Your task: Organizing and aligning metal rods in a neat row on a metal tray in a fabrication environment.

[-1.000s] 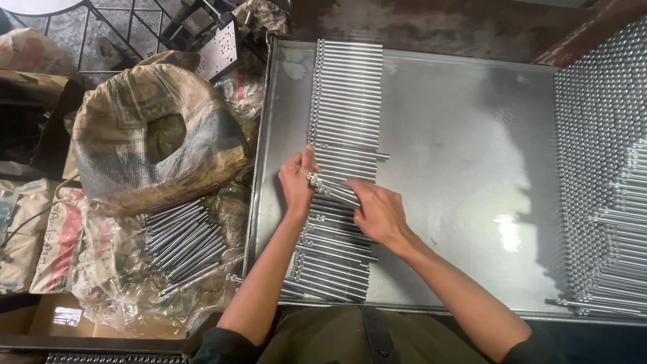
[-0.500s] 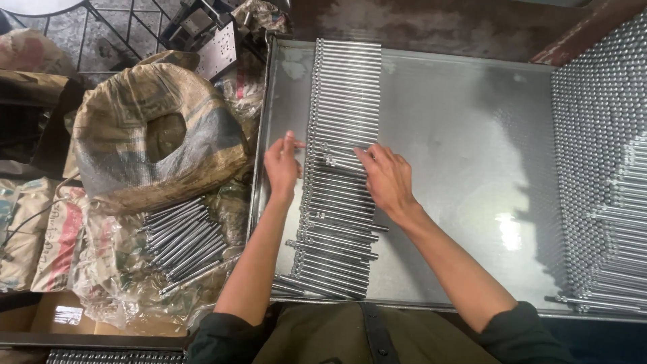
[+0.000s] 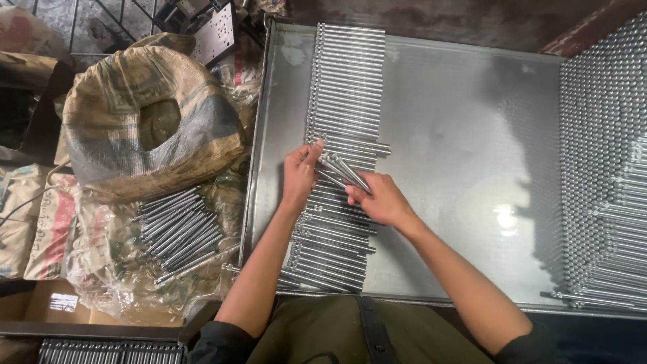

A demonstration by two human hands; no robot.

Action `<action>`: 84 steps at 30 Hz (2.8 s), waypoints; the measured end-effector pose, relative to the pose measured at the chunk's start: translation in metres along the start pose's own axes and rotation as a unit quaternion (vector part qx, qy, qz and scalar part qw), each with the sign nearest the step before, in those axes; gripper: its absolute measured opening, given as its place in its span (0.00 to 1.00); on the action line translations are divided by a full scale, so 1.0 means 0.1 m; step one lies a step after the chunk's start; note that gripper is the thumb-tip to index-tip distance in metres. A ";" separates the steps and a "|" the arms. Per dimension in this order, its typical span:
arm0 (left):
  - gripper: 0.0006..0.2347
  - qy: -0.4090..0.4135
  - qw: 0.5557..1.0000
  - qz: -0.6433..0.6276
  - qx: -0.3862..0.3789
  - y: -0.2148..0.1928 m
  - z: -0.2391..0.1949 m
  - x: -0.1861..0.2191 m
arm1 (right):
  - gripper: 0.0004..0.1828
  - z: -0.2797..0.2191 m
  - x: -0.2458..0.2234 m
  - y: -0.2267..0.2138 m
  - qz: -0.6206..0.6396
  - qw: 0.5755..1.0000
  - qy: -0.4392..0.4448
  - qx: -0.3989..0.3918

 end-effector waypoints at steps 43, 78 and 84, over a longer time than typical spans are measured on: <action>0.21 0.065 0.995 0.049 0.055 -0.02 -0.33 0.49 | 0.08 -0.17 -0.31 0.12 -0.064 0.996 -0.024 0.058; 0.16 0.086 0.995 0.057 0.006 -0.12 -0.16 0.88 | 0.24 0.43 0.40 0.10 -0.341 0.882 -0.165 0.282; 0.28 0.107 0.986 0.114 -0.051 0.10 0.17 0.57 | 0.58 0.56 0.56 -0.20 -0.006 0.951 -0.037 0.305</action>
Point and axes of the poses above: each hand's wrist, its own z-axis towards the middle knuckle, its own y-axis out of the palm, x = y × z, the point moved 4 cm from there along z, towards the middle knuckle, and after that the axes turned 5 degrees about y, right-handed, at the moved point
